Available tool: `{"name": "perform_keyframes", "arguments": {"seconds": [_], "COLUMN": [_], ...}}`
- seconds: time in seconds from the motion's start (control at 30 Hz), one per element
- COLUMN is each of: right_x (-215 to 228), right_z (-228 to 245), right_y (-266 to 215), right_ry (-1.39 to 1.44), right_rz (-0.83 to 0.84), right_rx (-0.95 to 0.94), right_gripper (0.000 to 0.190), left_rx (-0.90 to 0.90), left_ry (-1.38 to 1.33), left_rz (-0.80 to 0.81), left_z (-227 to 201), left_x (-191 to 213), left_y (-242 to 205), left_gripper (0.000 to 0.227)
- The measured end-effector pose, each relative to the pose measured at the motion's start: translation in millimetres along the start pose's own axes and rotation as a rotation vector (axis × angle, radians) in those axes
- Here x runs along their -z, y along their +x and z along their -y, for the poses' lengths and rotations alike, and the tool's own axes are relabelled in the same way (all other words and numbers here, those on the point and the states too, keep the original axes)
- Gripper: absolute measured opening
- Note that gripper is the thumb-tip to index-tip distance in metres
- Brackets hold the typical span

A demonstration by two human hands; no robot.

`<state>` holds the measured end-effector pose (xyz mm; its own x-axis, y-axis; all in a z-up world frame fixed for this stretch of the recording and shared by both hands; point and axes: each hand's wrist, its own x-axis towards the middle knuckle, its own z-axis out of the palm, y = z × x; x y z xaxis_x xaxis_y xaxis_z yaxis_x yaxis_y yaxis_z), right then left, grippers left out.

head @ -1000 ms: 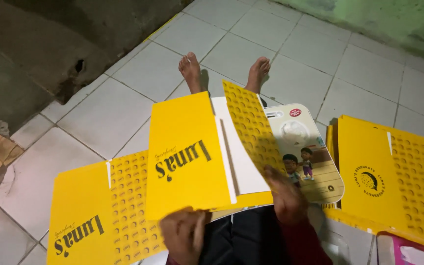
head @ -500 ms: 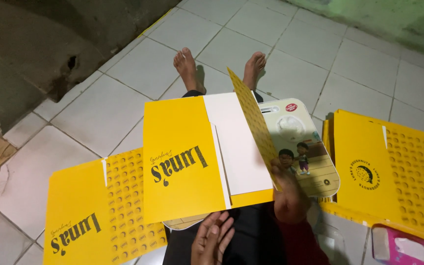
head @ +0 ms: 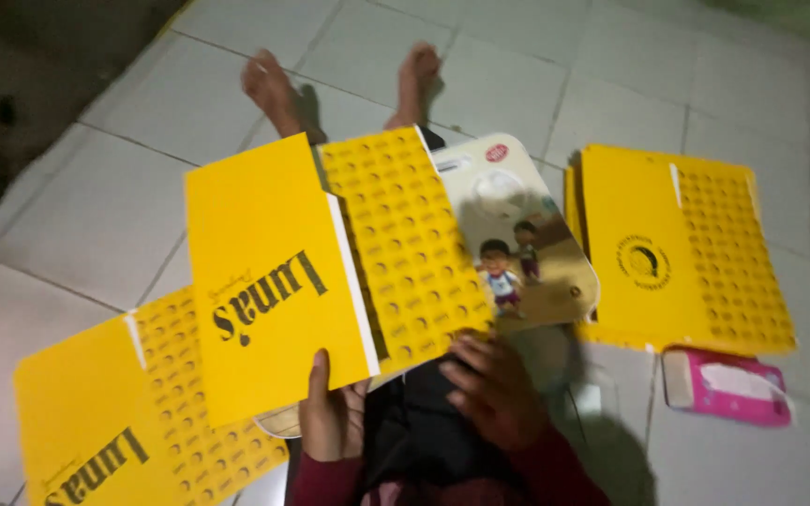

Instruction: The person sits on the floor and folds yellow printed paper folders one at a time on their lap, creasing the flaps and placing each finished folder onto a stack beside them.

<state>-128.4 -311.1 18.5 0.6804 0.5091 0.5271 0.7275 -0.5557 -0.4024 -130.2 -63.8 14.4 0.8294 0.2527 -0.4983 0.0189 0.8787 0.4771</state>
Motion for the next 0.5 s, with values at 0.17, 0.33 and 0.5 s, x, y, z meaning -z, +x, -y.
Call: {"name": "perform_keyframes", "arguments": {"seconds": [0.17, 0.33, 0.5], "right_x": [36.3, 40.8, 1.7], "right_z": [-51.8, -99.0, -117.8], "right_y": [-95.1, -213.6, -289.2], "right_ry": [-0.165, -0.331, -0.141], "right_rz": [-0.478, -0.209, -0.045], "right_rx": [-0.790, -0.949, -1.266], "right_gripper": [0.027, 0.023, 0.020], "left_rx": [-0.017, -0.040, -0.062], "left_ry": [0.040, 0.102, 0.119], "left_rz": [0.080, 0.077, 0.068], "left_z": [1.6, -1.5, -3.2], "left_x": [0.5, -8.2, -15.8], "left_y": [-1.7, -8.4, -14.4], "left_gripper": [0.041, 0.042, 0.043]}}
